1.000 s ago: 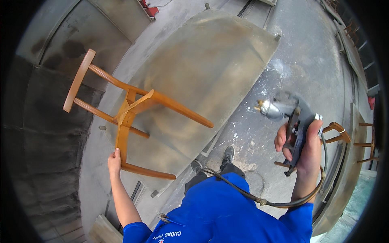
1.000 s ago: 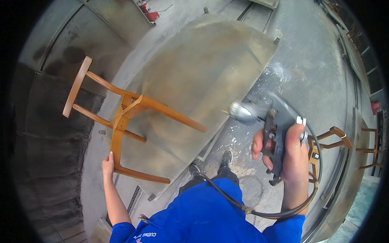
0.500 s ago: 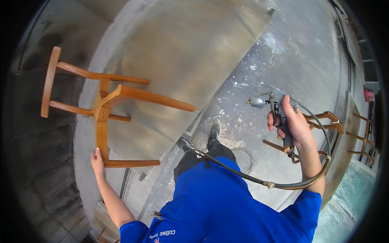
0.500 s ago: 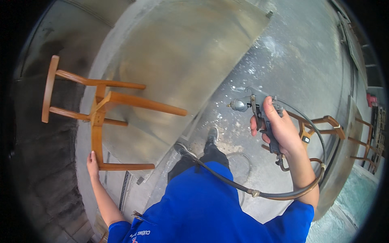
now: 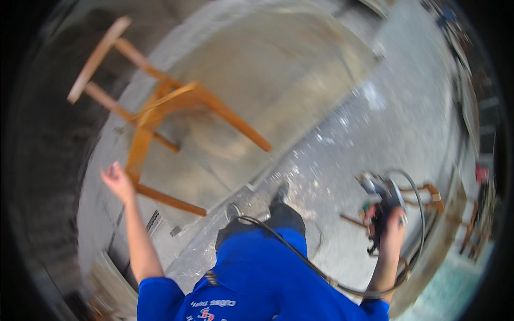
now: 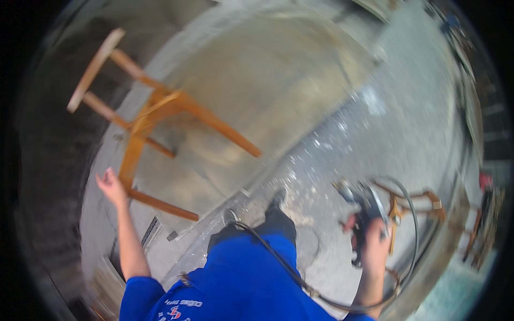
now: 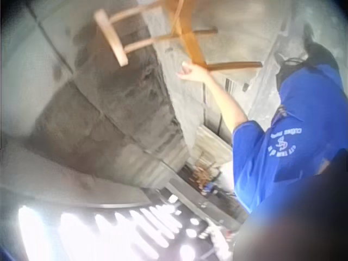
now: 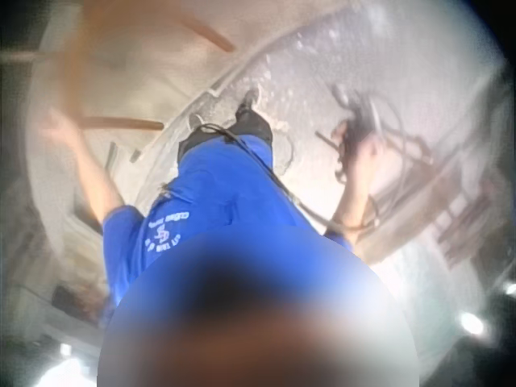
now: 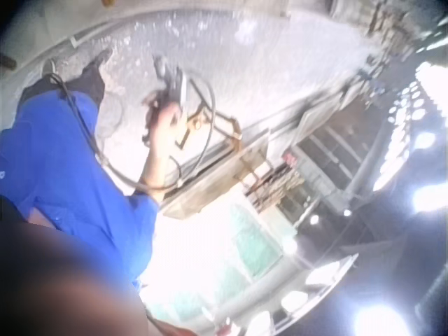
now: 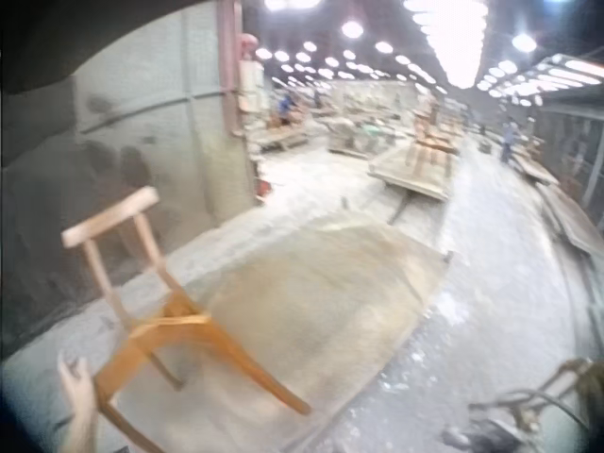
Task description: The person uses a spray gun to apply finish to wooden chairs in a factory. They rotate each chair by hand to coat all sides, then move to the next chair and repeat the process.
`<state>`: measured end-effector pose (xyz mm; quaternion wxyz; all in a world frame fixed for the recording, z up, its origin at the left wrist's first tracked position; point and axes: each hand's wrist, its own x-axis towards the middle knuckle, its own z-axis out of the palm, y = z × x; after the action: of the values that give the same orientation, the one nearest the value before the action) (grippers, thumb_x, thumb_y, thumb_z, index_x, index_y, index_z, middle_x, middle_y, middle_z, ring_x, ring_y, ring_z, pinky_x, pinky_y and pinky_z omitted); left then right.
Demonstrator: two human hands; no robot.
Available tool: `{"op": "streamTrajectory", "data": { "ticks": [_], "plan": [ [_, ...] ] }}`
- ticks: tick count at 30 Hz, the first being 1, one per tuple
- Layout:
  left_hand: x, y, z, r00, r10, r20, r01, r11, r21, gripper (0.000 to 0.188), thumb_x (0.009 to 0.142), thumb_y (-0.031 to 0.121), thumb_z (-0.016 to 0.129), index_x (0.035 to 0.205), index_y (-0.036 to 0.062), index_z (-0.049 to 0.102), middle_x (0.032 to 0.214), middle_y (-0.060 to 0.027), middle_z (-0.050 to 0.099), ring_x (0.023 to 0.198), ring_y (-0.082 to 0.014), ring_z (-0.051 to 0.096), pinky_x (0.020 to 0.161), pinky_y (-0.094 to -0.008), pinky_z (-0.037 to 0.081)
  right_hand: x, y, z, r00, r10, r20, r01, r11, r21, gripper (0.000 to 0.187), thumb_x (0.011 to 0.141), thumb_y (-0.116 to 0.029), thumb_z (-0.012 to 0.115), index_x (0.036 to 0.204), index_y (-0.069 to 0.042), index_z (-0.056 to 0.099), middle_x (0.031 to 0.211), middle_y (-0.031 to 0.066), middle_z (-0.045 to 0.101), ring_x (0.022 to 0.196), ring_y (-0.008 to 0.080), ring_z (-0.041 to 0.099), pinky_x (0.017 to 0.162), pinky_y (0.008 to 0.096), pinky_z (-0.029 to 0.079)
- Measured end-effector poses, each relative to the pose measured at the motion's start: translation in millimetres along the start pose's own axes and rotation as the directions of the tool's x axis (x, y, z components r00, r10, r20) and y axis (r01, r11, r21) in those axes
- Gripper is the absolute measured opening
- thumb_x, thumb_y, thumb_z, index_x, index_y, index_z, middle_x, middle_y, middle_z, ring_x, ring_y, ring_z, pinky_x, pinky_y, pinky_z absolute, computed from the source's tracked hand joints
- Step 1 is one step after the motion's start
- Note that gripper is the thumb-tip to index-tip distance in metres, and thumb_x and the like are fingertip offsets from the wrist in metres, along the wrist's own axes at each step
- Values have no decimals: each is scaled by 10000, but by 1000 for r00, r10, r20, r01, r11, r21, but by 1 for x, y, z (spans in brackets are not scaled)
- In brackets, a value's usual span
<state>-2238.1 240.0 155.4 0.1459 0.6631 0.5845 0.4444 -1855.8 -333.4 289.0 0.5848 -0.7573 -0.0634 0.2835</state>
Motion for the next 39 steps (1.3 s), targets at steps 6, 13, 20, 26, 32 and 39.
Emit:
{"op": "streamTrajectory", "data": {
  "ticks": [6, 13, 20, 26, 32, 39],
  "plan": [
    [-105, -61, 14, 988, -156, 20, 155, 945, -288, 1032, 907, 381, 763, 1573, -35, 93, 1550, -307, 318, 1434, -372, 356, 1200, -445, 269, -92, -1, 121, 897, -412, 160, 358, 890, 284, 984, 792, -889, 458, 1199, 2, 548, 672, 107, 602, 490, 155, 535, 512, 299, 477],
    [-221, -132, 26, 766, -498, 407, 614, 753, -235, 578, 829, 175, 799, 1265, -7, 465, 991, -101, 670, 921, -219, 653, 845, -373, 519, -136, 15, 228, 858, -422, 293, 418, 905, 80, 920, 807, -806, 578, 1233, 9, 588, 668, 199, 657, 473, 218, 602, 405, 255, 433],
    [-212, -140, 31, 771, -449, 452, 616, 707, -348, 398, 842, 103, 754, 1128, 19, 490, 887, -71, 647, 791, -192, 642, 731, -345, 523, -133, 47, 274, 906, -315, 283, 171, 884, 435, 976, 772, -845, 572, 1200, 32, 598, 708, 200, 665, 520, 223, 624, 414, 247, 427],
    [-203, -132, 33, 775, -416, 475, 618, 657, -433, 277, 895, 41, 684, 1080, 1, 482, 876, -90, 640, 739, -180, 672, 636, -324, 538, -99, 79, 299, 947, -259, 190, 227, 958, 175, 1068, 681, -881, 615, 1149, 78, 584, 694, 201, 664, 517, 203, 621, 404, 249, 430],
    [-198, -129, 36, 804, -368, 468, 580, 663, -474, 296, 911, 32, 668, 1130, -17, 476, 877, -98, 642, 747, -202, 697, 636, -323, 555, -79, 102, 317, 851, -433, 299, 419, 901, 114, 946, 836, -803, 573, 1193, 70, 638, 843, 90, 679, 589, 88, 526, 512, 261, 416],
    [-202, -137, 42, 796, -338, 502, 581, 658, -478, 599, 919, 8, 644, 1448, -54, 370, 903, -110, 658, 752, -208, 698, 654, -322, 563, -59, 118, 329, 854, -476, 209, 472, 879, 72, 845, 863, -783, 555, 1043, 37, 660, 834, 95, 684, 579, 84, 520, 494, 237, 397]
  ]
}}
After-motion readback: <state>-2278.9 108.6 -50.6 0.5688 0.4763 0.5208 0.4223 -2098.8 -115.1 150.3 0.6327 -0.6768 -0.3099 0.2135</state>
